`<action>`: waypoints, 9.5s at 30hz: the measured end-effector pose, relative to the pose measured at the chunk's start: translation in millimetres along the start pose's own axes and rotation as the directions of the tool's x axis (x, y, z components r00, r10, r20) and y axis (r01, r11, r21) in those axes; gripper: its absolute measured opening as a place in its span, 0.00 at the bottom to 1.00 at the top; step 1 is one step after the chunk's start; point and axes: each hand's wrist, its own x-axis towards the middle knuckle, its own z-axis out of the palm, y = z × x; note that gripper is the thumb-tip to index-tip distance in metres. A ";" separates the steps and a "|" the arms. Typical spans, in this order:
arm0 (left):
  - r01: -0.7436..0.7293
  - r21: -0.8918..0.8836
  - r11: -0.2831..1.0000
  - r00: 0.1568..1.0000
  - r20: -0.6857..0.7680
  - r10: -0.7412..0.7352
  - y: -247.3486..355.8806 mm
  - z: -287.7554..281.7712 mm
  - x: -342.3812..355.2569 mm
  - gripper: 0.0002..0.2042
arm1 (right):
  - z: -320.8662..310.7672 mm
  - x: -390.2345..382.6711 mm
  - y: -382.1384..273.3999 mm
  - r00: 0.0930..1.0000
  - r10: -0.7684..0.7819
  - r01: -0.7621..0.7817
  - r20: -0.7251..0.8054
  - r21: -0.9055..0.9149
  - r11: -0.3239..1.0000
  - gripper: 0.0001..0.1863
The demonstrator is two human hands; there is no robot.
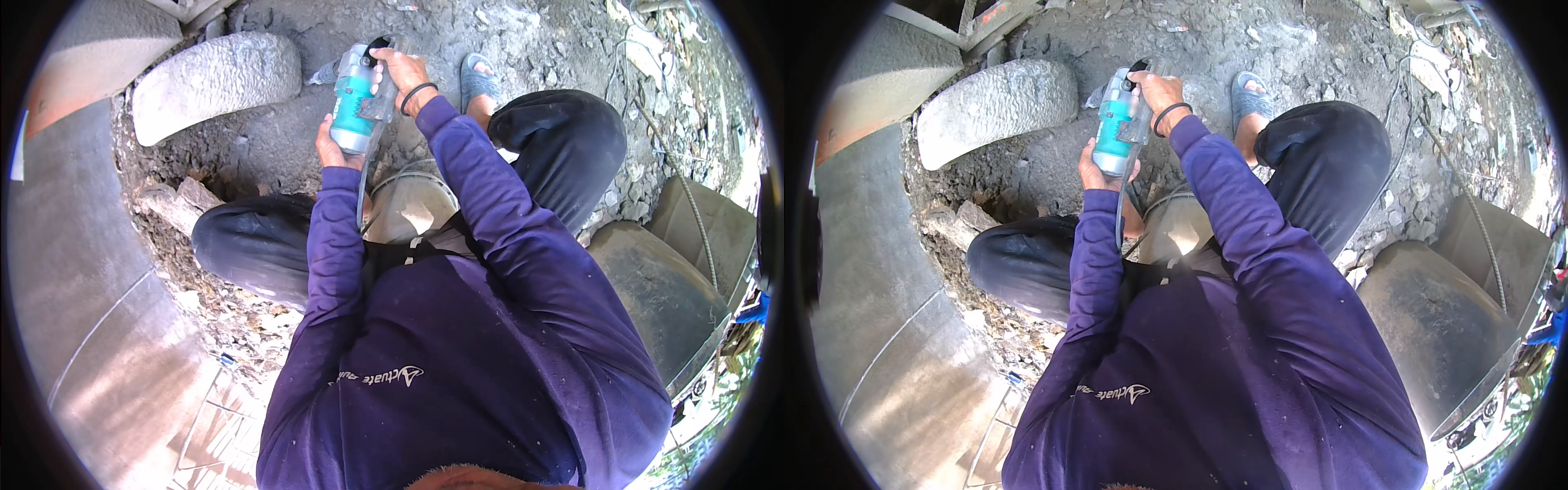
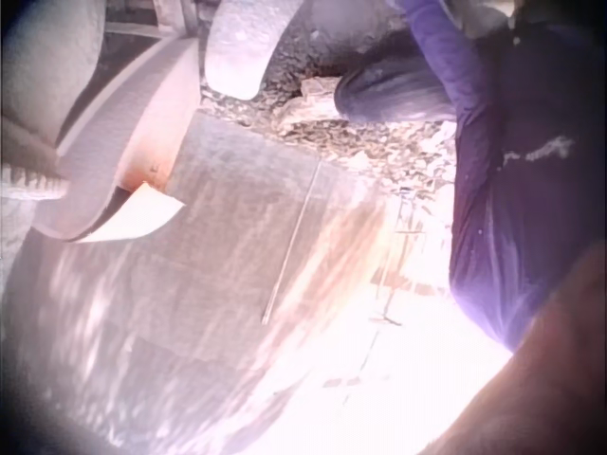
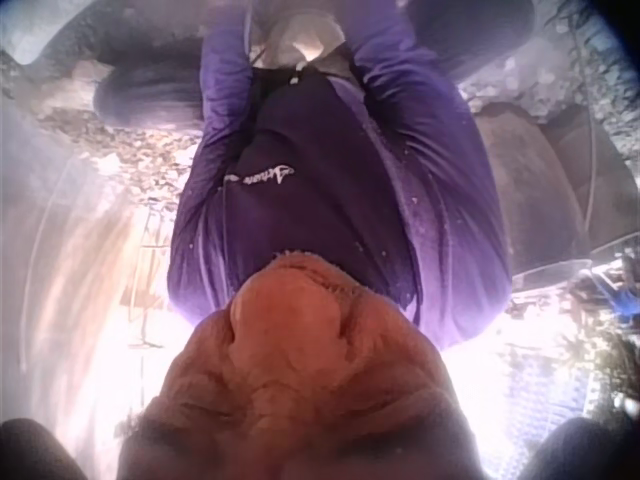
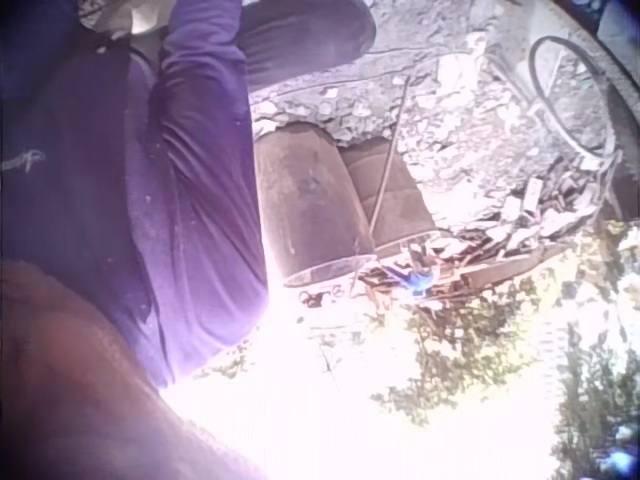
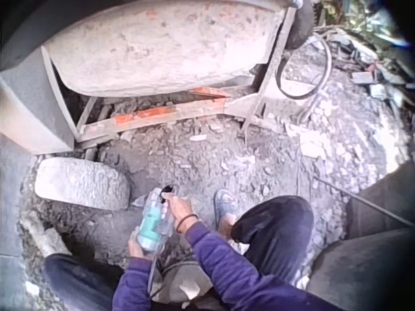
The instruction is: The person sits on the ground and uses a handheld angle grinder to smooth the surface of a large stone. They adjust the tool and continue grinding the stone's surface.
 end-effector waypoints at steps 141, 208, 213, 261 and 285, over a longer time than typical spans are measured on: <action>-0.228 -0.556 0.799 0.956 -0.282 0.077 -85.7 -125.2 2.1 0.27 | 54.3 -51.5 149.3 0.931 -0.103 0.273 0.350 -0.481 0.833 0.08; -0.128 -0.144 0.981 0.859 -0.510 0.037 -61.9 -112.7 47.6 0.25 | 101.7 2.1 162.4 0.900 -0.007 0.425 0.436 -0.874 0.237 0.24; 0.197 0.037 0.980 0.767 -0.628 -0.130 -59.2 -64.9 20.4 0.23 | 62.3 54.5 166.9 0.902 -0.072 0.429 0.425 -0.867 0.253 0.17; 0.337 0.065 0.939 0.837 -0.478 -0.267 -89.5 -100.8 37.3 0.36 | -31.4 107.2 63.3 0.990 0.111 0.003 0.090 -0.791 0.611 0.11; 0.345 -0.303 0.889 0.923 -0.061 -0.379 -59.5 -66.2 -9.5 0.31 | 1.7 -14.7 90.1 0.997 0.079 -0.071 -0.016 -0.639 0.766 0.10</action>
